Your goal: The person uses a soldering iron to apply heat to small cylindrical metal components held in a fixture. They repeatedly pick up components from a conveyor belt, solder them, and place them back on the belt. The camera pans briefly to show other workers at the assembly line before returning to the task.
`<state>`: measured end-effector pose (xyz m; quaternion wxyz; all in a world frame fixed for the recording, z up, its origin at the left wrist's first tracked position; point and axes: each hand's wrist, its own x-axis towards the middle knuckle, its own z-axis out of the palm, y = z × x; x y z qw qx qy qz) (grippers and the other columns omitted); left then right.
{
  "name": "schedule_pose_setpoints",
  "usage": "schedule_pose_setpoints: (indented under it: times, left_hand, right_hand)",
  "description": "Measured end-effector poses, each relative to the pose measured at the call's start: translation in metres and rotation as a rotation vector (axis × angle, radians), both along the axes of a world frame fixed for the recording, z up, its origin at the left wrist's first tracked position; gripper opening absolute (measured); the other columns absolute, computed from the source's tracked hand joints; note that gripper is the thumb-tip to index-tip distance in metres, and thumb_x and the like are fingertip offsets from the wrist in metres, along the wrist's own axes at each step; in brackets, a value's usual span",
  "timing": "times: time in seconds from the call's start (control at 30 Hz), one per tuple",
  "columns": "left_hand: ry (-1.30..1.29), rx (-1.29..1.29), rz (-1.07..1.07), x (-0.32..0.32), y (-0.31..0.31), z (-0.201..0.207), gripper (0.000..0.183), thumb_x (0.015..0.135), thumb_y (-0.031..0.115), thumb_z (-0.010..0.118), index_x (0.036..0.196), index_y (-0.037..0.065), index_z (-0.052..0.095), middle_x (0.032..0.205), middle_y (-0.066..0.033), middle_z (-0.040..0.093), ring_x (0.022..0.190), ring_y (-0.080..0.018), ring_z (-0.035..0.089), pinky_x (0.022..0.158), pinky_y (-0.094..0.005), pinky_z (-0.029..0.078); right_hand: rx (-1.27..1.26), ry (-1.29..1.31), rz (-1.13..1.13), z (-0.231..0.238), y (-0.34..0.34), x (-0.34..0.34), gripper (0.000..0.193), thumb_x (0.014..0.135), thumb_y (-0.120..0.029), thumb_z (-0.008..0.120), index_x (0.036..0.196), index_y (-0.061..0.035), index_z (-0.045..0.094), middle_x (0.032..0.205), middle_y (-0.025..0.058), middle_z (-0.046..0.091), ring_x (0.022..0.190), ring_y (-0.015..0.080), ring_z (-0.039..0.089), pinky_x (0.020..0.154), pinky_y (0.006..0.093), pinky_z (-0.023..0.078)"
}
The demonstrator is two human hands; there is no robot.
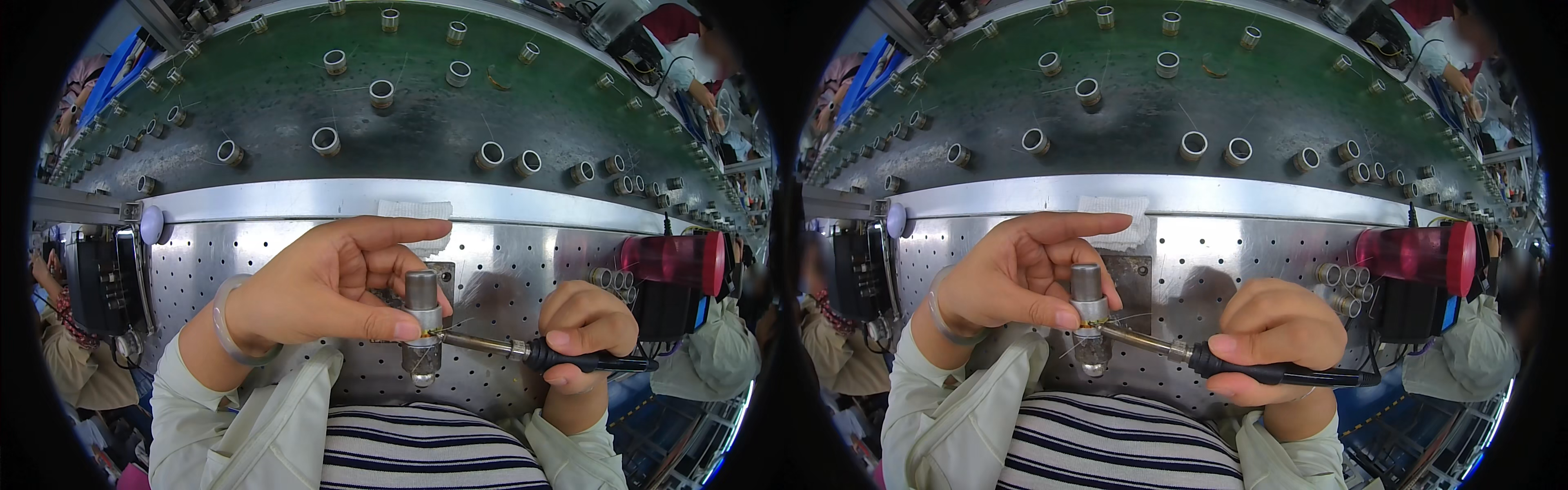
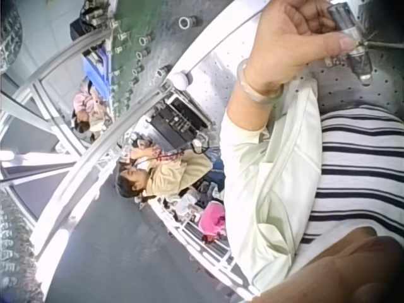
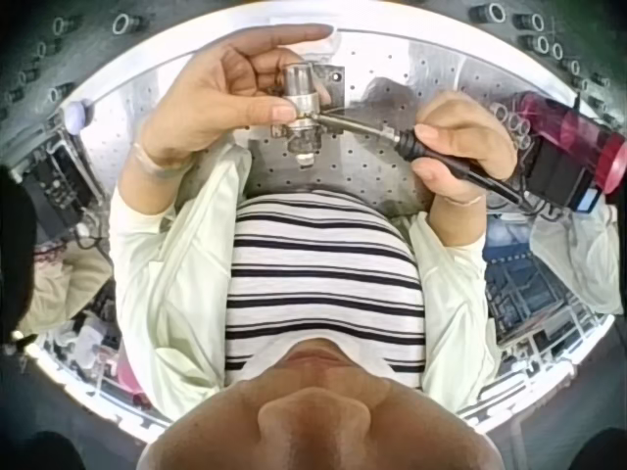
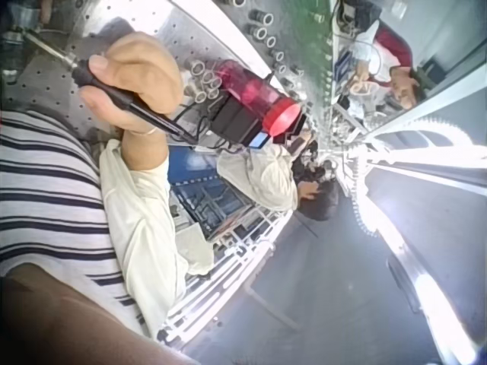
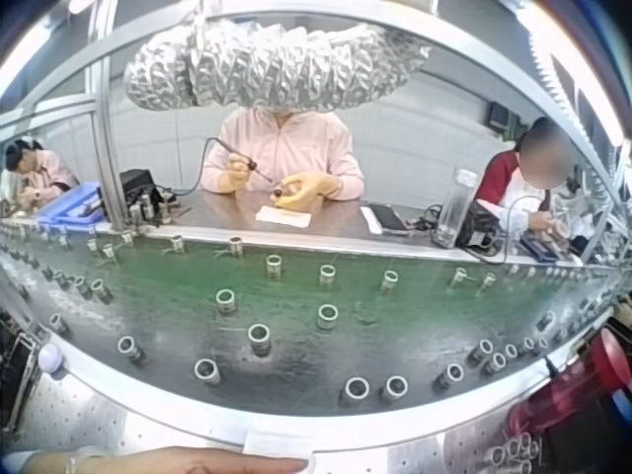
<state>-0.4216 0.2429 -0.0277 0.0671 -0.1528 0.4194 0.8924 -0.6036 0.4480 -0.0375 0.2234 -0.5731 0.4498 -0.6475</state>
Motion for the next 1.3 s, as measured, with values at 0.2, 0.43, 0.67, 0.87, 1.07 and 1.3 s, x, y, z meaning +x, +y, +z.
schedule_pose_setpoints:
  times: [0.2,0.43,0.67,0.87,1.07,1.3]
  left_hand:
    - [0.001,-0.01,0.009,-0.002,0.002,0.001,0.081,0.071,-0.008,0.073,0.141,-0.004,0.033,0.103,-0.019,0.063,0.097,-0.021,0.064,0.084,-0.0262,0.052]
    - [-0.022,0.029,0.025,-0.004,0.007,0.001,0.081,0.07,-0.009,0.073,0.14,-0.003,0.035,0.104,-0.0184,0.062,0.095,-0.0187,0.063,0.084,-0.0259,0.053]
    - [-0.041,0.035,0.011,-0.004,0.007,0.0,0.082,0.069,-0.009,0.074,0.14,-0.003,0.035,0.104,-0.018,0.061,0.095,-0.0183,0.063,0.084,-0.0258,0.053]
    - [-0.045,0.047,0.027,-0.006,0.01,0.001,0.081,0.07,-0.008,0.073,0.141,-0.003,0.034,0.104,-0.017,0.06,0.095,-0.018,0.063,0.084,-0.0253,0.053]
    - [-0.035,0.07,0.028,-0.011,0.013,0.001,0.08,0.07,-0.008,0.073,0.141,-0.002,0.034,0.103,-0.0167,0.061,0.093,-0.017,0.062,0.082,-0.0237,0.053]
    - [0.064,0.081,0.096,-0.019,-0.017,-0.006,0.071,0.075,-0.006,0.07,0.139,0.0,0.039,0.107,-0.0124,0.061,0.099,-0.0139,0.058,0.083,-0.0247,0.049]
  right_hand:
    - [-0.003,0.016,-0.029,0.002,0.001,0.001,0.029,0.066,-0.009,0.083,0.085,0.0018,0.065,0.068,0.0094,0.06,0.055,0.0202,0.057,0.05,0.0271,0.044]
    - [-0.021,-0.067,-0.012,-0.003,0.004,-0.004,0.029,0.065,-0.01,0.084,0.084,0.0022,0.065,0.068,0.0101,0.061,0.054,0.0206,0.057,0.05,0.0269,0.044]
    - [-0.019,-0.042,0.015,-0.003,0.005,-0.006,0.031,0.065,-0.01,0.084,0.086,0.0027,0.064,0.067,0.0105,0.06,0.055,0.0204,0.057,0.05,0.0266,0.043]
    - [0.008,-0.021,0.011,-0.001,0.005,-0.008,0.03,0.064,-0.008,0.083,0.085,0.0026,0.065,0.067,0.0103,0.061,0.055,0.0206,0.057,0.05,0.0266,0.044]
    - [-0.029,-0.084,-0.039,-0.006,0.01,-0.012,0.027,0.067,-0.007,0.079,0.087,0.0034,0.065,0.066,0.0106,0.06,0.052,0.0204,0.055,0.048,0.0282,0.042]
    - [-0.037,-0.296,-0.25,-0.003,0.006,0.0,0.029,0.073,-0.018,0.08,0.085,0.0002,0.061,0.066,0.0068,0.056,0.055,0.0168,0.05,0.048,0.0264,0.038]
